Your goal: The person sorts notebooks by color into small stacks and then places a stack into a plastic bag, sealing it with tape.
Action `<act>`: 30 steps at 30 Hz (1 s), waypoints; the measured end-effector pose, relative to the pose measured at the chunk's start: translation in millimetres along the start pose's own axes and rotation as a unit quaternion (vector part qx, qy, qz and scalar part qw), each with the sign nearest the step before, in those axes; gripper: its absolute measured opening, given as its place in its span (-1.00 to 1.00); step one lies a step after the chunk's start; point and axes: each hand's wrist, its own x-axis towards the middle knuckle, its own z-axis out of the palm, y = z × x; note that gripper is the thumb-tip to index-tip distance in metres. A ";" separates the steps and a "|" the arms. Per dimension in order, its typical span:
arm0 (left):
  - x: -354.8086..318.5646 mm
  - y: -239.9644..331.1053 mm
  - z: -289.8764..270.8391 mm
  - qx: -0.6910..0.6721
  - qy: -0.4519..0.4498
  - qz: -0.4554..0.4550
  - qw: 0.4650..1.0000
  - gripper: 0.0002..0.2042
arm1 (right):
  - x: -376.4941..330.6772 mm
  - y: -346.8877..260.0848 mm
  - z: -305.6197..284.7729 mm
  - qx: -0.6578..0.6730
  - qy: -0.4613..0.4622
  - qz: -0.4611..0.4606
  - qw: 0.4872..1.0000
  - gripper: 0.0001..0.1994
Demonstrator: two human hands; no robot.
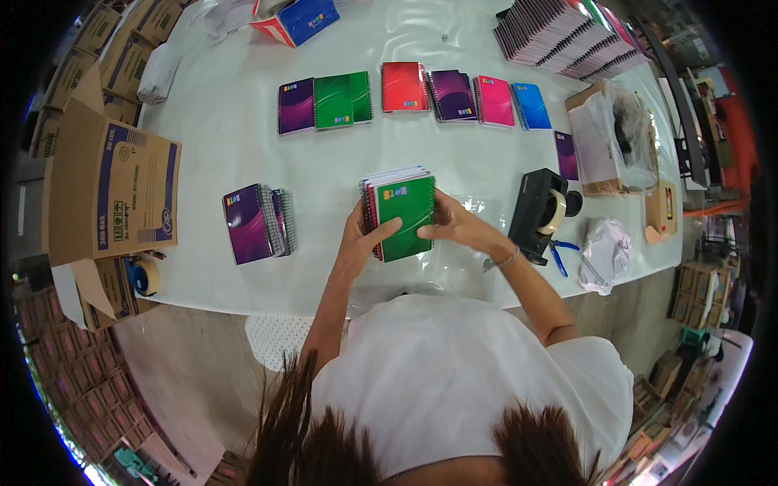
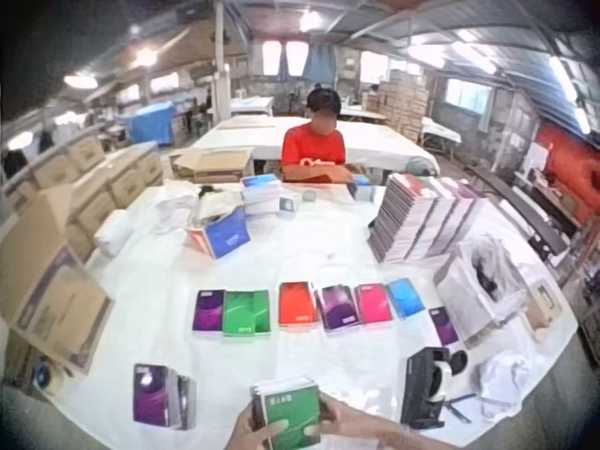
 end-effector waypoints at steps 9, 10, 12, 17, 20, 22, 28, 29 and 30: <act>7.2 -23.2 -0.2 -0.235 0.081 -0.103 0.963 -0.53 | 97.9 19.6 -174.8 -0.476 0.252 -0.173 0.825 -0.39; 6.9 -23.1 -0.8 -0.243 0.083 -0.101 0.961 -0.54 | 108.9 19.3 -182.0 -0.515 0.258 -0.197 0.793 -0.36; 3.7 -22.3 -1.6 -0.239 0.095 -0.098 0.961 -0.54 | 122.9 20.2 -184.5 -0.575 0.269 -0.225 0.739 -0.30; -4.2 -21.3 -6.9 -0.243 0.101 -0.086 0.961 -0.53 | 133.5 25.1 -180.9 -0.619 0.247 -0.129 0.734 -0.29; -6.6 -23.6 -11.4 -0.258 0.107 -0.084 0.957 -0.52 | 131.3 28.1 -170.9 -0.636 0.249 -0.125 0.720 -0.41; -3.1 -24.2 -10.4 -0.268 0.102 -0.086 0.954 -0.52 | 125.3 34.4 -173.2 -0.654 0.257 -0.138 0.698 -0.49; 12.6 -24.4 -5.5 -0.272 0.095 -0.098 0.953 -0.55 | 115.6 28.8 -178.7 -0.591 0.266 -0.193 0.736 -0.63; 13.5 -23.7 -5.2 -0.273 0.092 -0.094 0.953 -0.55 | 116.4 26.0 -178.0 -0.581 0.257 -0.194 0.748 -0.64; 15.9 -23.1 -3.5 -0.274 0.085 -0.092 0.953 -0.55 | 115.7 23.9 -182.2 -0.571 0.251 -0.193 0.757 -0.65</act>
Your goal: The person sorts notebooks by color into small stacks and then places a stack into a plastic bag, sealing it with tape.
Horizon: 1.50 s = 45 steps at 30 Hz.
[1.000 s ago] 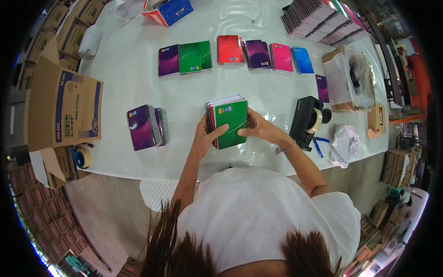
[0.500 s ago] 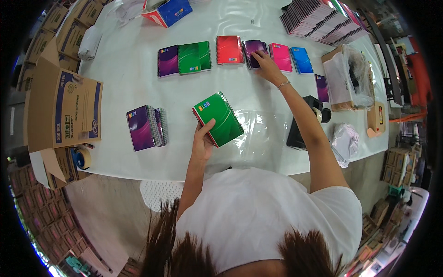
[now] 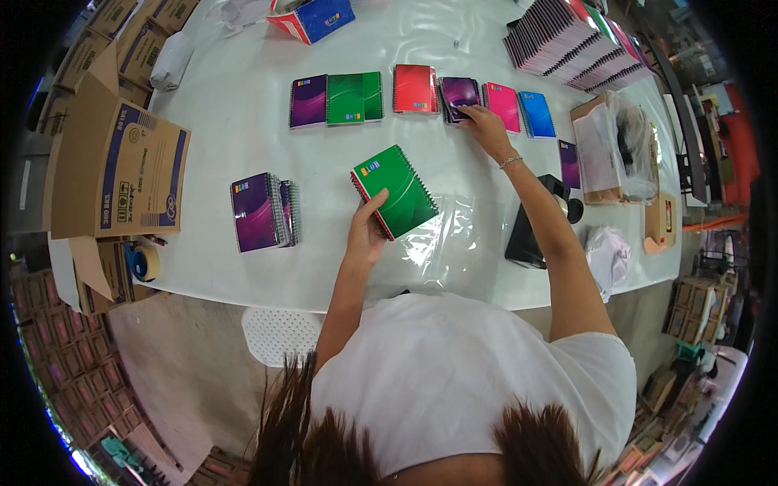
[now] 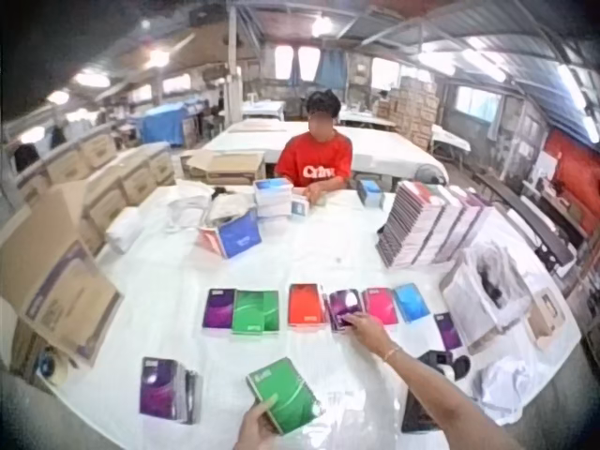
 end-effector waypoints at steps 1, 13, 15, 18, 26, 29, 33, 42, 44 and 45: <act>1.6 0.1 2.2 -0.001 -0.008 0.001 1.000 -0.55 | 1.8 3.4 -2.8 0.013 -0.006 0.002 1.000 -0.67; 14.6 -6.0 1.1 0.020 0.000 0.036 0.999 -0.51 | -10.2 -119.4 -57.1 0.237 0.225 0.137 0.935 -0.69; 14.4 -6.1 -1.9 0.024 0.002 0.054 0.998 -0.49 | -24.3 -166.0 -65.9 0.226 0.224 0.059 0.946 -0.64; 12.2 -5.0 -1.1 -0.035 -0.028 0.070 0.997 -0.46 | -49.8 -211.6 -67.9 0.132 0.194 -0.096 0.967 -0.59; 19.6 -2.2 -21.0 -0.045 -0.012 0.070 0.996 -0.66 | -52.6 -232.3 -45.8 0.272 -0.107 -0.116 0.949 -0.77; 10.2 4.9 -12.6 -0.042 0.015 0.074 0.996 -0.66 | 12.5 -176.9 -10.3 0.238 -0.011 -0.050 0.970 -0.83; 15.7 -1.0 -16.2 -0.041 0.038 0.076 0.996 -0.64 | 72.5 -108.4 51.7 -0.002 0.087 -0.050 0.995 -0.57; 22.4 11.1 -33.9 -0.024 0.061 0.130 0.989 -0.45 | 79.7 -92.7 64.1 -0.033 -0.041 -0.017 0.998 -0.48; 24.5 11.8 -33.7 -0.010 0.063 0.145 0.987 -0.55 | 76.3 -89.2 57.5 0.004 -0.037 -0.032 0.999 -0.54; 25.7 12.9 -30.9 -0.001 0.061 0.151 0.987 -0.59 | 77.1 -82.5 52.2 0.045 -0.046 -0.026 0.998 -0.55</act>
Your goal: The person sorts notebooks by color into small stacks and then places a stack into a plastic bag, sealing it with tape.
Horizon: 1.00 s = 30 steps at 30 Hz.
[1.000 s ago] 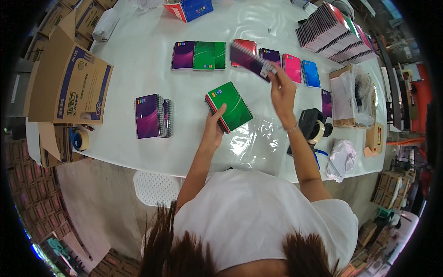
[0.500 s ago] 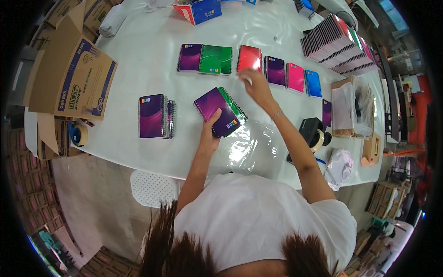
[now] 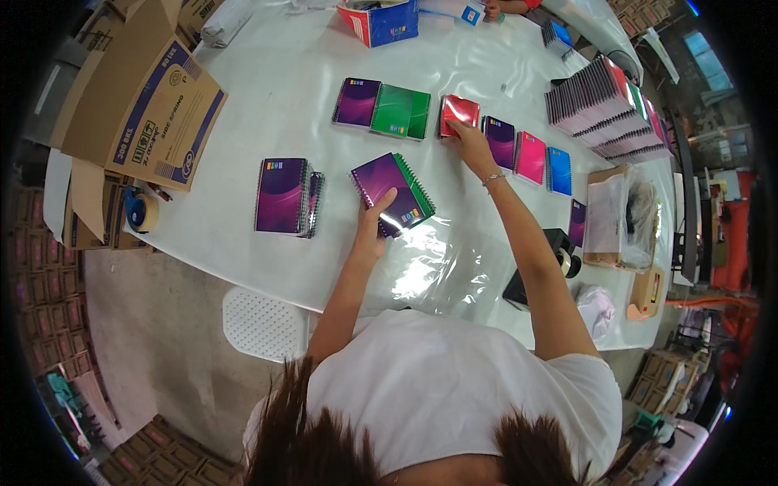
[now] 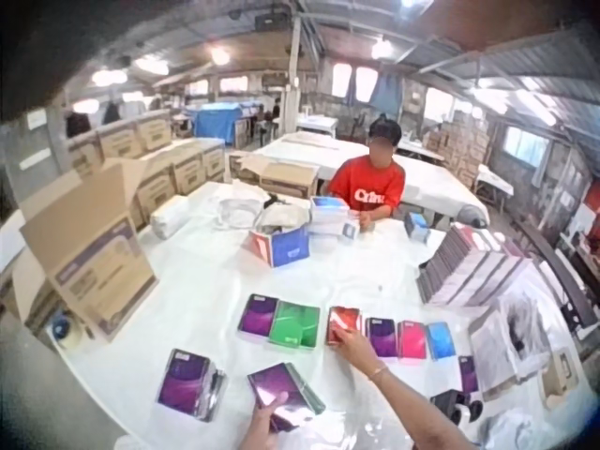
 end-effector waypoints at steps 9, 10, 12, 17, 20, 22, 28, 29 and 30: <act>1.2 12.2 5.3 -0.056 -0.035 -0.062 0.996 -0.36 | -0.4 -39.3 -70.3 0.399 0.120 0.054 0.908 -0.72; -0.7 15.8 6.6 -0.072 -0.060 -0.081 0.992 -0.33 | -4.9 -45.1 -75.0 0.507 0.089 0.054 0.856 -0.73; -3.4 25.8 5.4 -0.104 -0.108 -0.117 0.982 -0.25 | -10.0 -56.2 -78.5 0.613 -0.029 -0.025 0.789 -0.74; -15.5 34.9 -13.4 -0.085 -0.150 -0.141 0.975 -0.27 | -2.8 -114.5 -82.3 0.506 -0.276 -0.165 0.800 -0.71; -22.4 44.5 -13.6 -0.020 -0.124 -0.167 0.978 -0.43 | 18.9 -136.6 -77.4 0.446 -0.335 -0.074 0.827 -0.71; -19.5 46.8 -2.5 0.009 -0.122 -0.205 0.971 -0.47 | 47.1 -92.8 -28.8 0.349 -0.216 -0.143 0.901 -0.63; -31.4 37.1 -16.7 -0.016 -0.034 -0.136 0.990 -0.46 | 40.1 -85.2 74.2 -0.127 -0.026 -0.067 0.989 -0.22; -33.9 37.0 -17.4 -0.014 -0.028 -0.115 0.993 -0.45 | 37.4 -76.4 75.9 -0.137 -0.015 -0.027 0.990 -0.17; -36.5 35.7 -18.2 -0.014 -0.019 -0.094 0.995 -0.45 | 34.0 -72.5 75.7 -0.147 -0.008 0.012 0.989 -0.13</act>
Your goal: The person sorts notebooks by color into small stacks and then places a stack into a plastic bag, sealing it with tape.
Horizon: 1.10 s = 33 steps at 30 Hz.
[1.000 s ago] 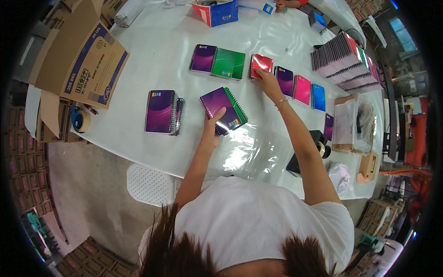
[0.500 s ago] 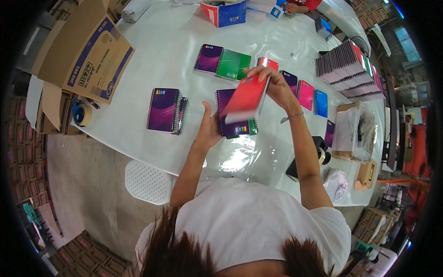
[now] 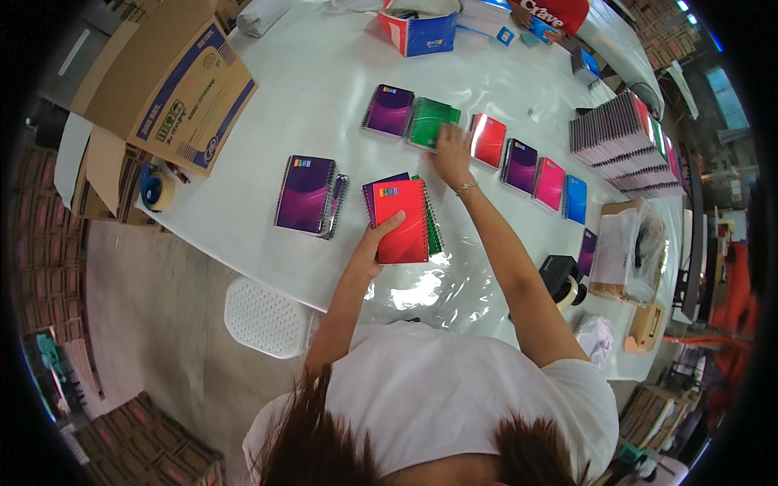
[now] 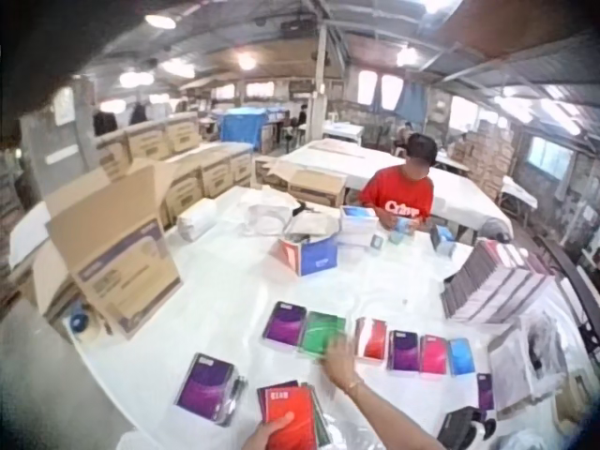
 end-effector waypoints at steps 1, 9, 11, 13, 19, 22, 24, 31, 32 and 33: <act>-1.9 -0.5 -1.4 0.000 0.008 0.021 1.000 -0.44 | -6.1 0.9 3.1 -0.017 0.000 0.084 0.996 -0.09; -7.3 -0.4 -11.5 0.001 0.041 0.078 0.996 -0.39 | 33.2 -64.8 -10.3 0.083 0.107 -0.164 0.977 -0.22; -6.0 -0.6 -8.4 -0.022 0.025 0.062 0.998 -0.37 | 41.2 -59.2 11.8 0.044 0.090 -0.176 0.979 -0.34; -6.2 -2.7 -12.6 -0.042 0.016 0.047 0.998 -0.35 | 41.6 -67.1 21.6 0.029 0.051 -0.176 0.983 -0.46; 2.2 -9.0 -33.0 -0.030 0.031 0.032 0.999 -0.33 | 42.9 -75.2 5.0 0.048 -0.042 -0.196 0.979 -0.70; 3.3 -13.9 -29.8 -0.041 0.030 0.030 0.998 -0.33 | 40.8 -67.9 19.2 0.070 0.130 -0.234 0.961 -0.72; -1.3 -14.1 -27.6 -0.039 0.029 0.033 0.998 -0.33 | 40.1 -67.6 26.8 0.111 0.145 -0.200 0.963 -0.70; -13.1 -17.0 -38.8 -0.030 0.030 0.034 0.999 -0.34 | 34.1 -56.3 8.2 0.188 0.073 -0.161 0.966 -0.68; -12.3 -17.8 -35.2 -0.028 0.022 0.038 0.999 -0.34 | 40.6 -39.2 7.3 0.204 0.125 -0.168 0.956 -0.69; -11.4 -17.7 -32.3 -0.027 0.015 0.043 0.999 -0.34 | 42.7 -27.2 7.6 0.219 0.176 -0.177 0.943 -0.71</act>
